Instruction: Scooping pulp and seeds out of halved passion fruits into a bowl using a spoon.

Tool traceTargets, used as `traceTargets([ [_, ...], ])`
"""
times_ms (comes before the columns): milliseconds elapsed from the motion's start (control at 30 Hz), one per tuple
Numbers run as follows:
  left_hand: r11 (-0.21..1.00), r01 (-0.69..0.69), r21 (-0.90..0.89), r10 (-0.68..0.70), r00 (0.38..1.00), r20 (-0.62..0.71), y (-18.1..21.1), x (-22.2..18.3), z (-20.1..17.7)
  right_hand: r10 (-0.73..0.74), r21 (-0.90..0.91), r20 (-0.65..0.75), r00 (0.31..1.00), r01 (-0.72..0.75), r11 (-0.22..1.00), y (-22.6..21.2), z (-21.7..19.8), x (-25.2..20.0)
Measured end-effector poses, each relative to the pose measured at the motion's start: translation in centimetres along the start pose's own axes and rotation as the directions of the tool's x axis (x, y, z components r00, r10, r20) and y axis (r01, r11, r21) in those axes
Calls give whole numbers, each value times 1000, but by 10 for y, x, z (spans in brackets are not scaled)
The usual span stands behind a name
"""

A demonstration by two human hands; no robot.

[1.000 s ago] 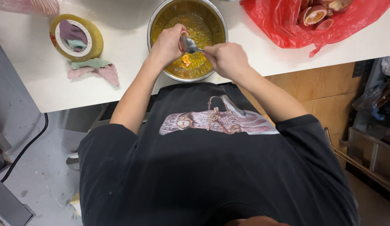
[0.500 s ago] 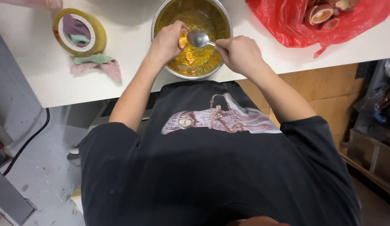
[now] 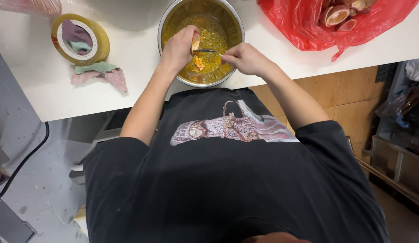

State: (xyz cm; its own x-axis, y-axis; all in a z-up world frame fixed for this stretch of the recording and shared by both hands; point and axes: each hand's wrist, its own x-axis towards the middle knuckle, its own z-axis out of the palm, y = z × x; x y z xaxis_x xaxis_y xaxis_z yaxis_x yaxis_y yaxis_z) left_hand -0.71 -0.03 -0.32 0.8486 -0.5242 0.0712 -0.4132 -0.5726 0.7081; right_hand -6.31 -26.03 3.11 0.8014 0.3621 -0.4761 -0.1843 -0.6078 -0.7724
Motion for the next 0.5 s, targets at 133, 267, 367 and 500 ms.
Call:
traceTargets([
  [133,999,-40,-24,40,999,14,8,3,-8,29,-56,-95,995,-34,998,-15,0,-1],
  [267,999,10,-46,-10,1000,12,-5,7,-2,-198,-194,-257,946,150,970,-27,14,-7],
  [367,1000,-13,4,13,1000,-27,-2,6,-10,-218,-373,-263,940,110,921,-41,15,-18],
  [500,995,88,51,-89,996,15,-19,-2,-1,-183,-526,-239,954,31,850,-33,4,-23],
])
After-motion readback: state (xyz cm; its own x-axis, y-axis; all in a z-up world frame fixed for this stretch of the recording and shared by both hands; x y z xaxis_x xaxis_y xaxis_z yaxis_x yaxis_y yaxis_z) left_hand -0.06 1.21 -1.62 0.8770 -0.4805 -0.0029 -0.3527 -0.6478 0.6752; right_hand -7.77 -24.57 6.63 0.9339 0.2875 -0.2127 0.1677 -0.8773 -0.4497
